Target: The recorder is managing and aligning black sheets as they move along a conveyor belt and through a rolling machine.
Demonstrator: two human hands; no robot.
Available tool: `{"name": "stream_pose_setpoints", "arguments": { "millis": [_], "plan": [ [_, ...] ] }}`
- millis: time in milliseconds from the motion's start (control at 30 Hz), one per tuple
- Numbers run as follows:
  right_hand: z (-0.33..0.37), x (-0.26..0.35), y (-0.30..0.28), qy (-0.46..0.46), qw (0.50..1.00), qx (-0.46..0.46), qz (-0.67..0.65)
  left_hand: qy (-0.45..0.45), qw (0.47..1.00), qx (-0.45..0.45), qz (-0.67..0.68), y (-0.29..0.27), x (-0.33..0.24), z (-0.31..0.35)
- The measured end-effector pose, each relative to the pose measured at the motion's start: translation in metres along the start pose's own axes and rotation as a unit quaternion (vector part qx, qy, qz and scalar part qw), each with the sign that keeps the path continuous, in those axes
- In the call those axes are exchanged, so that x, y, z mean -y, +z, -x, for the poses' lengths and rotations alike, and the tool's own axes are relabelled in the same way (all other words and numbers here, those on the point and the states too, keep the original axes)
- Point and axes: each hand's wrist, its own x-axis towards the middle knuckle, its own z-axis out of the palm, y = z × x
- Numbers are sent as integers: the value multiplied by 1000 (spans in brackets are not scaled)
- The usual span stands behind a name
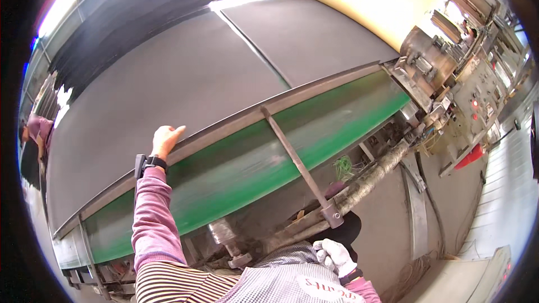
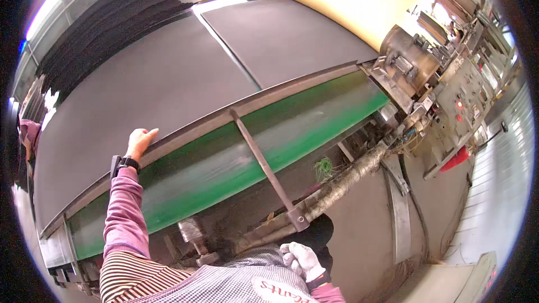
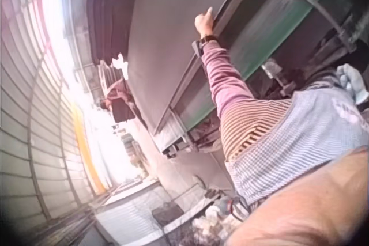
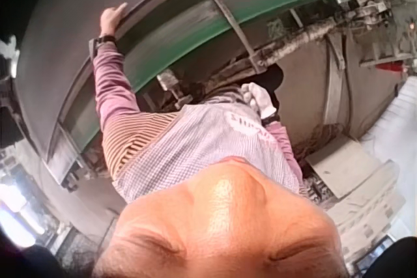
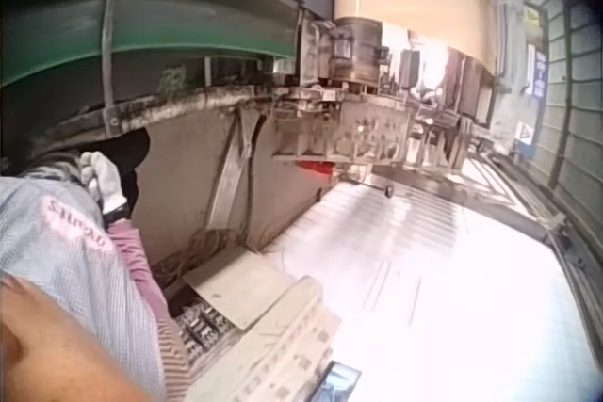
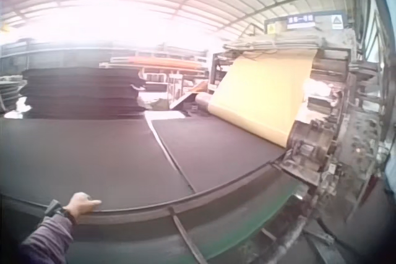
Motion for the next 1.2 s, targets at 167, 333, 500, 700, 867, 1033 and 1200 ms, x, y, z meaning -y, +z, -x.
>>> {"name": "stream_pose_setpoints", "arguments": {
  "millis": [167,333,500,700,867,1033,1200],
  "plan": [
    [4,5,1,-1,999,27,-20,76,994,51,54,19,-72,2],
    [6,-1,-2,-19,999,37,-34,85,986,-10,142,20,-52,10],
    [2,-8,-13,-37,997,61,-21,-74,966,-182,-166,-9,91,32],
    [-3,-7,-16,-21,996,83,-17,-50,971,-213,-95,14,136,33],
    [0,-6,-14,-32,997,70,-24,44,968,-244,-46,43,50,30],
    [2,-2,-14,-15,997,71,-37,107,960,-251,-65,56,-42,33],
    [-6,-6,-20,-6,996,87,-23,138,955,-244,-93,79,-119,24]
  ]
}}
